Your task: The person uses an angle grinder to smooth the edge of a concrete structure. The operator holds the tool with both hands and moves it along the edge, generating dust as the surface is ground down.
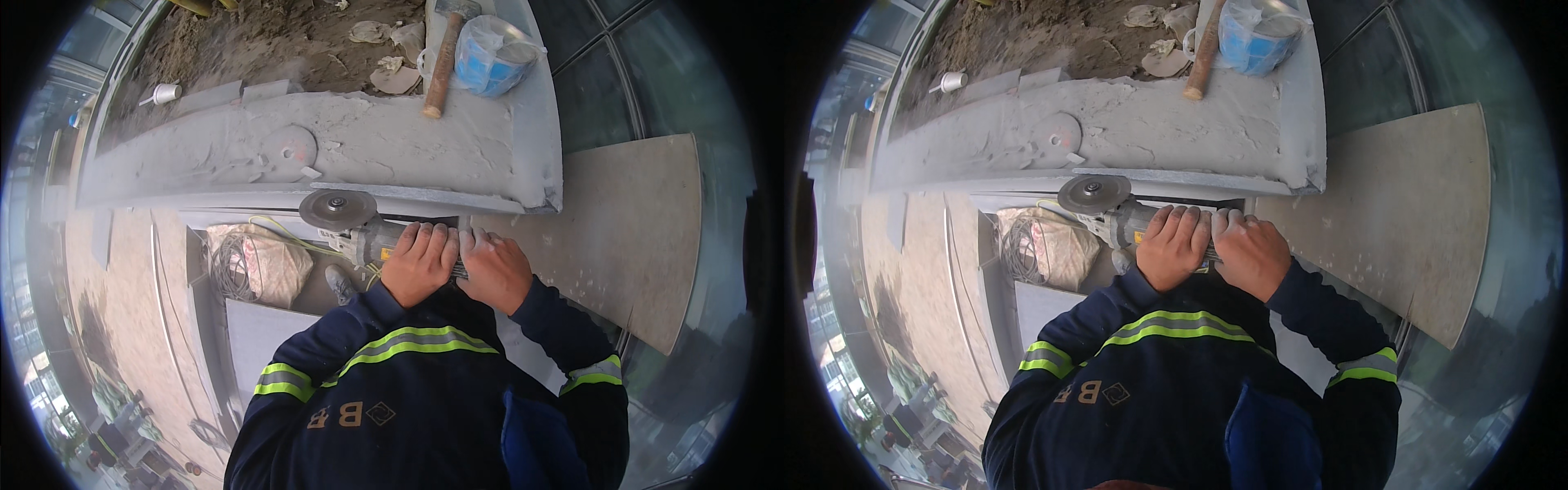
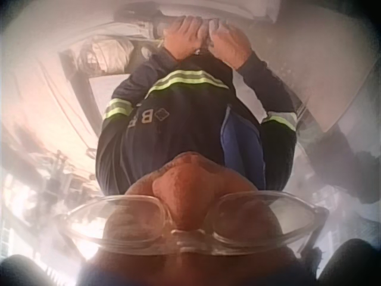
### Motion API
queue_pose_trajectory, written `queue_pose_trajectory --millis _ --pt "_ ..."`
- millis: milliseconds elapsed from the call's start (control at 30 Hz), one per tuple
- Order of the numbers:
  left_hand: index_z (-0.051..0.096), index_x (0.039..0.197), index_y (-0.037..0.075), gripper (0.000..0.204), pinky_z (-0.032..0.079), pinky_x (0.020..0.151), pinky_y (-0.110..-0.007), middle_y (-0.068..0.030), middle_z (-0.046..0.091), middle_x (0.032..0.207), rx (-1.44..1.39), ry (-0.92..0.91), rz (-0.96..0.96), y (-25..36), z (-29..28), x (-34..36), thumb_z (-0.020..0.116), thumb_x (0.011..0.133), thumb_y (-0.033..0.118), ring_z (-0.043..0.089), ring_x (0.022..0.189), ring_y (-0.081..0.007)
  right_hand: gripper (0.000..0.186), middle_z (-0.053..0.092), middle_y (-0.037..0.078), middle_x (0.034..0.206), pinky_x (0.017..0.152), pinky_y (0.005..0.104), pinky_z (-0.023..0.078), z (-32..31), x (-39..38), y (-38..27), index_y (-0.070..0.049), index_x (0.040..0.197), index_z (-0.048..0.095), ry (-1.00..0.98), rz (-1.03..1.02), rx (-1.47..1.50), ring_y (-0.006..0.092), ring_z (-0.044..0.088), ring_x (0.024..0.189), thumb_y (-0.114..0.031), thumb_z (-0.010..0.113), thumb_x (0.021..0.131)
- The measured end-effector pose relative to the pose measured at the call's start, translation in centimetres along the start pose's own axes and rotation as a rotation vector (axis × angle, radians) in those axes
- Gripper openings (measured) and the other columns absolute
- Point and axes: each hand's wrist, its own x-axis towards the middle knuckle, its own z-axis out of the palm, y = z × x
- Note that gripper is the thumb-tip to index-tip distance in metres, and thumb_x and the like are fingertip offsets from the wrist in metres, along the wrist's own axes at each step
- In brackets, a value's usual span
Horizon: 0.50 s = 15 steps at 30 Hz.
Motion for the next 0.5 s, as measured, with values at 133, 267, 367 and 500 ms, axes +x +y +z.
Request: queue_pose_trajectory --millis 133,267,367,500 --pt "0.07 0.117 0.001 0.038 0.055 0.101 -0.044 -0.0109 0.07 0.115 0.002 0.013 0.006 1.6 -0.1 0.3 0.067 0.083 0.017 0.069 0.108 -0.0261 0.049 0.07 0.019 0.1 0.079 0.0462 0.059 -1.0 -1.2 0.2 0.002 0.113 0.061 -0.048 0.037 -0.005 0.036 0.073 0.093 -0.02 0.086 0.076" --pt "0.069 0.118 0.001 0.039 0.055 0.101 -0.044 -0.0112 0.069 0.115 0.024 0.005 0.001 0.1 0.5 0.0 0.067 0.083 0.018 0.069 0.108 -0.0268 0.045 0.07 0.019 0.098 0.078 0.0454 0.06 -0.5 0.2 0.2 0.002 0.109 0.062 0.005 -0.027 -0.024 0.0362 0.074 0.091 -0.018 0.085 0.077" --pt "0.068 0.119 0.002 0.039 0.054 0.102 -0.045 -0.0114 0.069 0.115 0.053 -0.025 -0.021 -1.5 1.0 -0.3 0.066 0.084 0.019 0.068 0.109 -0.0271 0.042 0.07 0.02 0.097 0.077 0.0462 0.06 1.1 2.1 0.6 0.001 0.107 0.061 0.014 -0.044 -0.011 0.0373 0.075 0.088 -0.015 0.084 0.076" --pt "0.068 0.118 0.001 0.038 0.053 0.104 -0.045 -0.0116 0.069 0.116 0.009 -0.047 -0.034 -2.3 1.4 -0.8 0.065 0.085 0.019 0.068 0.109 -0.0277 0.04 0.071 0.021 0.097 0.076 0.0463 0.06 1.7 2.9 0.5 0.001 0.106 0.061 0.052 -0.068 -0.014 0.0379 0.075 0.087 -0.013 0.083 0.076"
